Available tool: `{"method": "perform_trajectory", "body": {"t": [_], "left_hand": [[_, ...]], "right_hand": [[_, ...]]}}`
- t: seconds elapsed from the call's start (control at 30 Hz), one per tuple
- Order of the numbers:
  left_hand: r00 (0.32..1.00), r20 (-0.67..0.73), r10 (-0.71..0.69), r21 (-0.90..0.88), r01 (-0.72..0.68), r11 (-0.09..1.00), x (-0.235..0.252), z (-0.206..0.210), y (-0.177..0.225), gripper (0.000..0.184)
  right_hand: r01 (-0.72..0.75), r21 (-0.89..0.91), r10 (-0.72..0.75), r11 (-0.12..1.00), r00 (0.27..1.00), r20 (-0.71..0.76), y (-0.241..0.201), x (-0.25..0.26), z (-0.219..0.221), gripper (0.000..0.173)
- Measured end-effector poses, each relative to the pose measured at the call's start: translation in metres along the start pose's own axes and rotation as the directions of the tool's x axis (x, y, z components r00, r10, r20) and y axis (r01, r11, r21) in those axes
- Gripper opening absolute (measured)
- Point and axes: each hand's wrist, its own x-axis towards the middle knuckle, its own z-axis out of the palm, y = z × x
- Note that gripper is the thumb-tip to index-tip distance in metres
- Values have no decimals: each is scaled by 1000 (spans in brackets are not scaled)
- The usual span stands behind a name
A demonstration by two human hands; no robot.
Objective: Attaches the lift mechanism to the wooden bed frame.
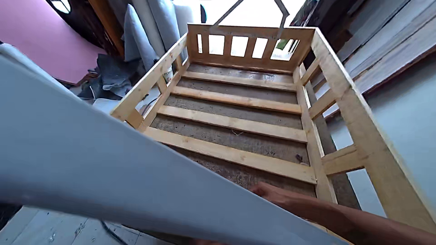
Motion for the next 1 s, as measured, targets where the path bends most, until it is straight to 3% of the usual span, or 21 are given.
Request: {"method": "perform_trajectory", "body": {"t": [0.07,0.13,0.23,0.33,0.43,0.5,0.57,0.63,0.7,0.77,0.87,0.93,1.0], "left_hand": [[992,34,-123,120,118,986,-9,-11,-32,65],[994,-11,-107,226,106,968,-17,-9,-54,68],[987,82,-140,215,120,969,-7,-7,-33,52],[982,8,-190,84,188,978,-35,29,-43,32],[988,64,-138,190,123,974,-64,48,-64,27],[994,54,-97,244,81,966,-73,55,-73,26],[997,-16,-72,274,74,959,-66,55,-74,23],[996,-25,-82,244,85,966,-66,55,-74,24],[992,23,-125,177,119,977,-73,56,-74,31],[986,18,-163,148,159,976,-60,48,-62,30],[977,-89,-192,33,196,980,-45,42,-50,33],[971,-120,-208,-17,207,978,-44,41,-46,36],[970,-127,-209,-9,210,978,-43,40,-45,36]], "right_hand": [[58,70,-59,996,998,1,-5,19,17,36],[93,90,-95,992,995,12,-15,34,36,43],[176,3,-176,984,982,66,-20,44,56,49],[219,-38,-219,975,976,8,-24,32,64,48],[266,58,-263,962,963,-55,-27,18,69,30],[300,301,-304,905,952,-35,-28,12,69,11],[260,434,-279,863,960,-19,-27,11,68,26],[241,398,-242,885,969,-50,-20,19,69,16],[171,315,-182,933,983,7,-19,23,67,31],[112,399,-181,910,973,141,-16,25,59,11],[-8,430,-94,903,972,214,-20,28,53,17],[-10,351,-64,936,978,199,-23,32,61,34],[50,360,-136,932,966,218,-17,34,61,28]]}}
